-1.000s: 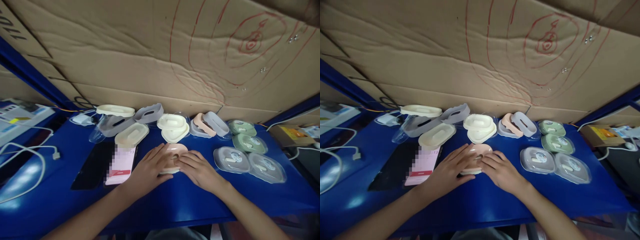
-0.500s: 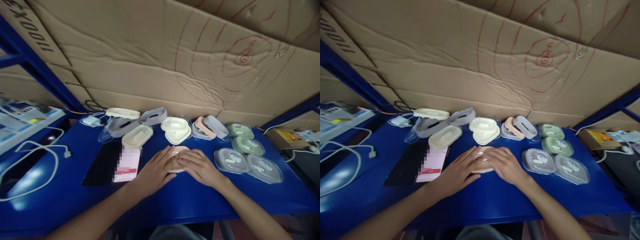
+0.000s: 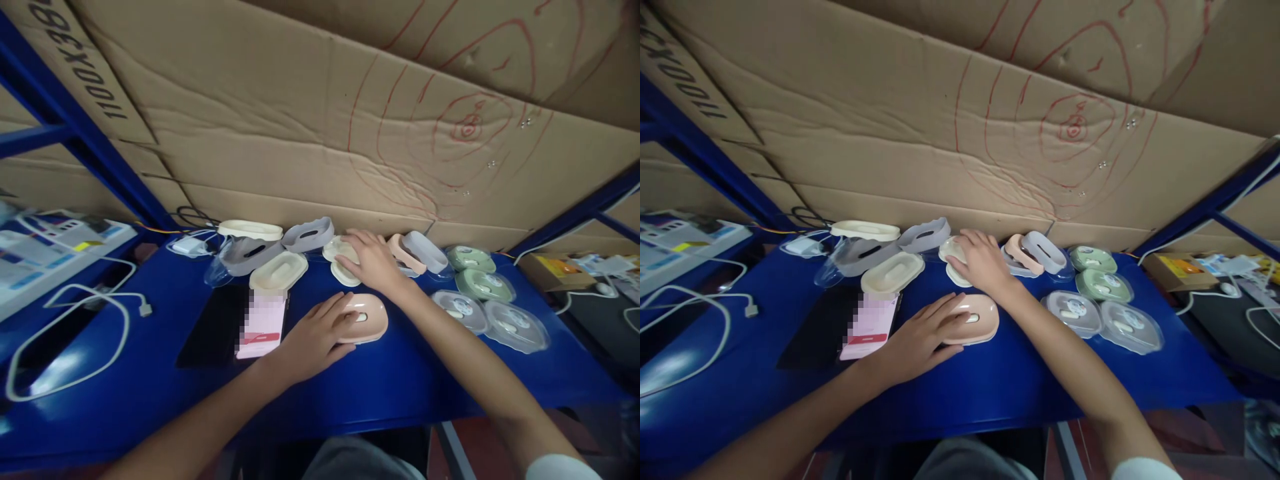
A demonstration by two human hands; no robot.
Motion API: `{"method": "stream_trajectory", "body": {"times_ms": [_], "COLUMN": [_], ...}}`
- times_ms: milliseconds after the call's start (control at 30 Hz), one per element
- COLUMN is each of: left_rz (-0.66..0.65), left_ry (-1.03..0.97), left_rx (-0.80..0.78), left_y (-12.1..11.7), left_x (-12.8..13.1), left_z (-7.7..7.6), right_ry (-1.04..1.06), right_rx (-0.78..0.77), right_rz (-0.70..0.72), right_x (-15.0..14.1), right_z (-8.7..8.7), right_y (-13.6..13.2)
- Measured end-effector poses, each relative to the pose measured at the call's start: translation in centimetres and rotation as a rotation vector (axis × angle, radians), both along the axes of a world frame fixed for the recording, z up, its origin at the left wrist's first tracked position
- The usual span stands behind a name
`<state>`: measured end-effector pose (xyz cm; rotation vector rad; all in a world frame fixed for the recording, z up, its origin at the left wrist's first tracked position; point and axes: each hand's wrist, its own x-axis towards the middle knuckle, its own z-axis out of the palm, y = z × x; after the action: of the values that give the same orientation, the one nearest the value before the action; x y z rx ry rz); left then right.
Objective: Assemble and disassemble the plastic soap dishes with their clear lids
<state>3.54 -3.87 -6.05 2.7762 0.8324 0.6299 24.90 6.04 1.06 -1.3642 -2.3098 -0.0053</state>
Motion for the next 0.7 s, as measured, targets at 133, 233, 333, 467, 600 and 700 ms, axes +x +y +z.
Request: {"method": "stream_trajectory", "body": {"times_ms": [133,233,333,467,600,700], "left_rz": [-0.002,-0.007,-0.012,-0.013,0.019,0.087], "left_ry": [-0.013,-0.004,0.019,-0.010,-0.111,-0.164], "left_rx": [-0.013,-0.004,-0.006,-0.075,-0.206,-0.313], "left_y": [-0.1,-0.2,-0.3,-0.4,-0.4,-0.4], "left_x": [-0.1,-0.1,-0.2,-0.2,-0.2,0.0], "left_z": [0.3,0.4,0.5,0.8,0.9,0.6], "right_ry": [0.042,0.086,0.131,0.164,0.285,0.442], "right_rx": [-0.170,-0.211,-0.209,-0.156,0.017,0.107], "right_rz": [-0.007,0.048,0.085,0.115,0.075,-0.009], "right_x": [-2.5,-2.6,-1.7,0.6,3.7,5.8], "right_z": [0.0,-0.6,-0.7,0.2,0.0,-1.1], "right_y": [4.8,6.9,6.9,3.8,-0.9,-3.5]}}
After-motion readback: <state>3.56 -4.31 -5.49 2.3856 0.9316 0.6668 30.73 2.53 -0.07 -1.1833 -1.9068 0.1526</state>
